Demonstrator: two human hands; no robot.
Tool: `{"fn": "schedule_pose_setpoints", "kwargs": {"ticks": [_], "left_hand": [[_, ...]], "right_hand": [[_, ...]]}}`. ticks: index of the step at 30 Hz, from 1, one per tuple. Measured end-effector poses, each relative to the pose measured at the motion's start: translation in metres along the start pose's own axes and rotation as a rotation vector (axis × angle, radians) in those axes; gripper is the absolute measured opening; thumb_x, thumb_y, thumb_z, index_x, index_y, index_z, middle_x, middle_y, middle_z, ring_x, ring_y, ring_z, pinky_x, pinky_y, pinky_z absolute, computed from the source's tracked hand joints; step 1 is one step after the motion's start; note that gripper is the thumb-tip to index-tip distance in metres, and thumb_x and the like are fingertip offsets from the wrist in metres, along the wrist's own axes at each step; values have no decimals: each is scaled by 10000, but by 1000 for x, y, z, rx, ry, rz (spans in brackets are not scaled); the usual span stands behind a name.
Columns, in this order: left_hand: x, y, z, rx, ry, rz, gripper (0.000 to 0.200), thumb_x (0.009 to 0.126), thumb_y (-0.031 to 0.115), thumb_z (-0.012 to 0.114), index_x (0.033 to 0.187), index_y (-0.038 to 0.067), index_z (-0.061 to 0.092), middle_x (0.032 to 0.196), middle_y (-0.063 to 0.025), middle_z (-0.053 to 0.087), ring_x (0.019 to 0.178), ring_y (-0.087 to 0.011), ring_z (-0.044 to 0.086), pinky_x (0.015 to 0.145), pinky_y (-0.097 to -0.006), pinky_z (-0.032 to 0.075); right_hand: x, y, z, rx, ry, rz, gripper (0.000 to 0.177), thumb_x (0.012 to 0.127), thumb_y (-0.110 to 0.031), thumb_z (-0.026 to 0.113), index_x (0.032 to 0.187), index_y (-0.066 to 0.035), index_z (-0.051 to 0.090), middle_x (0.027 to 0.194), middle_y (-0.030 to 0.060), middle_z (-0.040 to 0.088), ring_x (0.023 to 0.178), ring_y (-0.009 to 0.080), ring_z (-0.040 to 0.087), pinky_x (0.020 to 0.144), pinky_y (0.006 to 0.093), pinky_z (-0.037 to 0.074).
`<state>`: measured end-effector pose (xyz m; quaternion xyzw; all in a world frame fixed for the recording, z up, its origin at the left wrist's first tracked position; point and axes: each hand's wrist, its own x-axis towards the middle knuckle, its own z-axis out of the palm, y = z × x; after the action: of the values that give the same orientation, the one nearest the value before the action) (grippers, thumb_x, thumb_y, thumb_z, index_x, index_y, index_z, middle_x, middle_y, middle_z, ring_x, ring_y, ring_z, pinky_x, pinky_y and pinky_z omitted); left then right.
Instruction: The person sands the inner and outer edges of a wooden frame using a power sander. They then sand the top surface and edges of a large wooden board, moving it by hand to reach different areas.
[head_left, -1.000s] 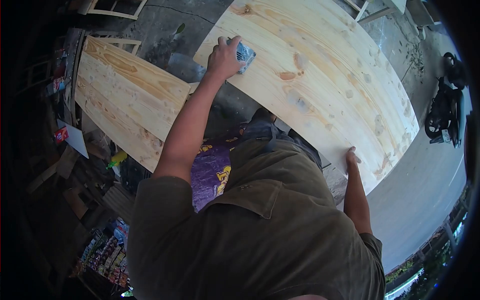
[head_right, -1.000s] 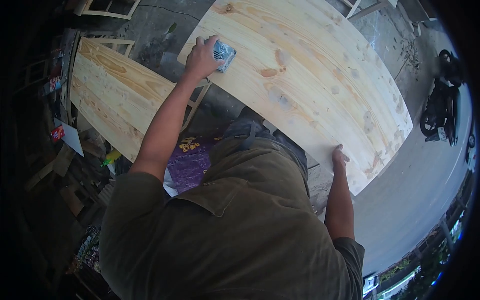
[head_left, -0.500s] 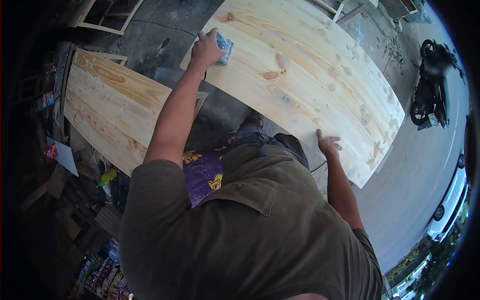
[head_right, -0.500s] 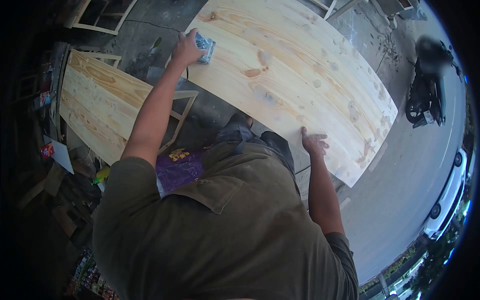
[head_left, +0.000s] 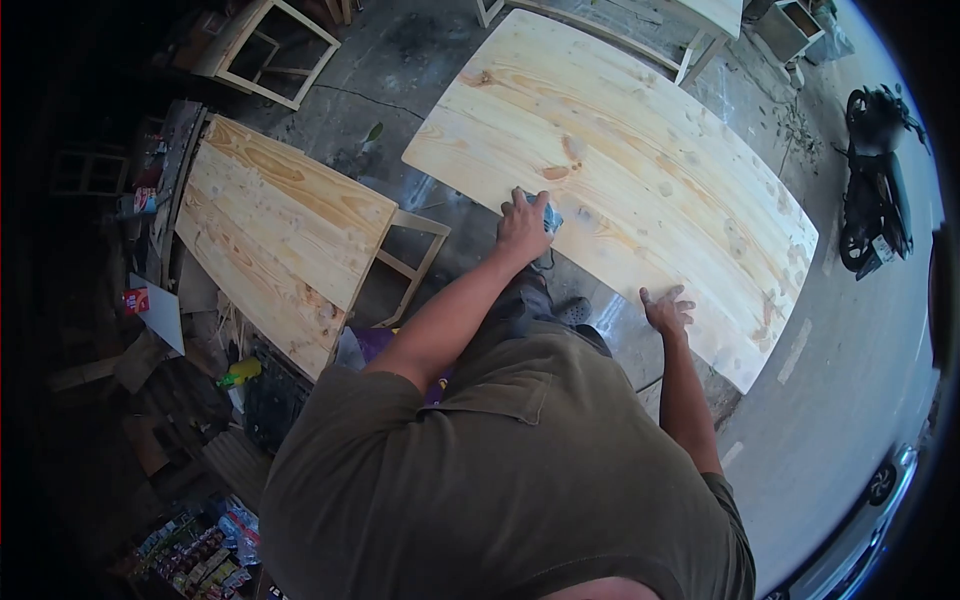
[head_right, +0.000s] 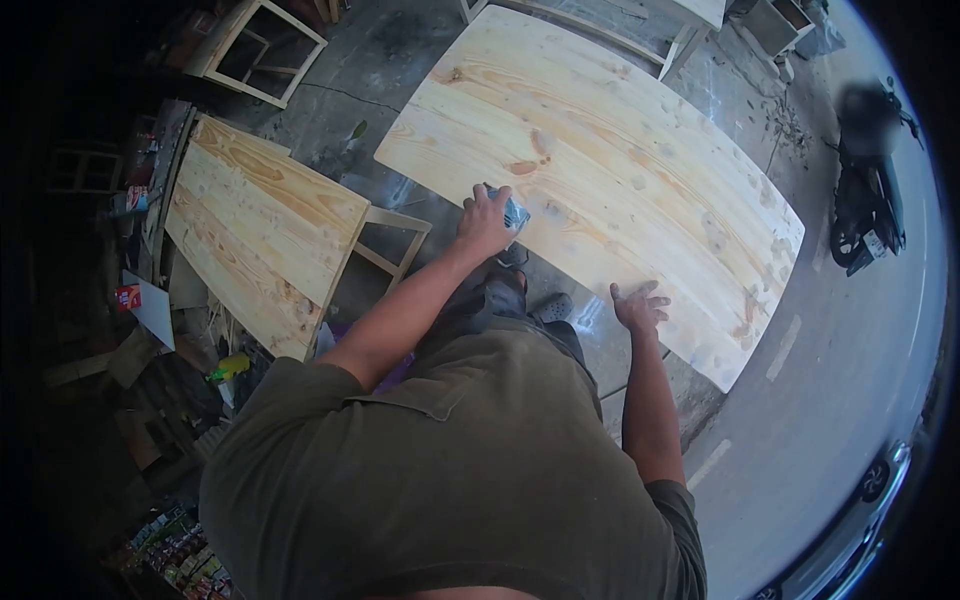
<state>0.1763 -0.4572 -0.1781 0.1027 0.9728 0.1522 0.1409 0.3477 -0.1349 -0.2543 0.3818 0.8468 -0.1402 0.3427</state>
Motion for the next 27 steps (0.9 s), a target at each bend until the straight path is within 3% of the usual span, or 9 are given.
{"fn": "schedule_pose_setpoints", "kwargs": {"ticks": [3,6,9,12,16,19,23,25,27], "left_hand": [[39,-69,-27,24,24,-136,799,822,295,807,1523,166,446,1375,-320,472,1136,-562,636,1004,-584,565],[79,-133,-69,26,21,-293,815,821,314,821,1531,202,435,1449,-293,449,1234,-535,617,1053,-554,546],[119,-212,-98,36,44,-295,851,818,353,829,1544,204,411,1471,-301,448,1277,-492,615,1080,-536,533],[157,-293,-120,62,72,-291,868,822,379,828,1556,213,396,1493,-312,454,1301,-515,599,1090,-536,525],[187,-356,-138,-35,57,-307,879,816,408,837,1552,216,397,1510,-329,450,1298,-528,600,1087,-539,526],[165,-337,-142,50,55,-70,824,851,415,810,1552,217,425,1398,-308,498,1208,-523,643,1019,-550,555],[123,-225,-121,76,-37,85,794,855,411,803,1506,132,445,1346,-319,488,1139,-528,649,960,-566,566],[102,-168,-108,-17,-129,143,893,856,468,801,1548,69,402,1323,-356,473,1083,-549,635,943,-572,569],[85,-129,-79,-16,-225,296,987,919,515,751,1639,23,289,1366,-387,427,1181,-569,578,990,-563,548]], "right_hand": [[-1,26,22,23,104,-121,1123,974,-696,616,1696,24,146,1661,493,125,1549,681,123,1274,685,188],[-14,67,45,60,246,-265,955,999,-564,661,1651,38,308,1691,420,199,1577,573,223,1297,574,249],[-42,98,60,170,241,-220,859,1001,-478,695,1604,57,397,1709,353,252,1592,468,274,1292,505,290],[-66,119,103,317,254,20,849,992,-472,725,1544,115,457,1605,373,432,1537,452,399,1253,477,356],[-117,93,140,629,146,259,750,1004,-400,723,1538,77,499,1504,332,579,1403,446,573,1170,484,444],[-126,37,142,786,70,247,737,1011,-417,716,1535,59,509,1483,328,597,1395,432,583,1158,489,452],[-114,-90,82,636,149,-150,710,1024,-396,713,1535,46,496,1490,331,585,1305,440,650,1074,489,527],[-105,-160,43,548,209,-401,729,1051,-427,690,1561,41,460,1503,327,565,1255,430,677,1017,473,564],[-121,-233,-13,556,201,-541,792,1046,-458,689,1604,25,403,1507,313,564,1268,449,664,1000,471,573]]}}
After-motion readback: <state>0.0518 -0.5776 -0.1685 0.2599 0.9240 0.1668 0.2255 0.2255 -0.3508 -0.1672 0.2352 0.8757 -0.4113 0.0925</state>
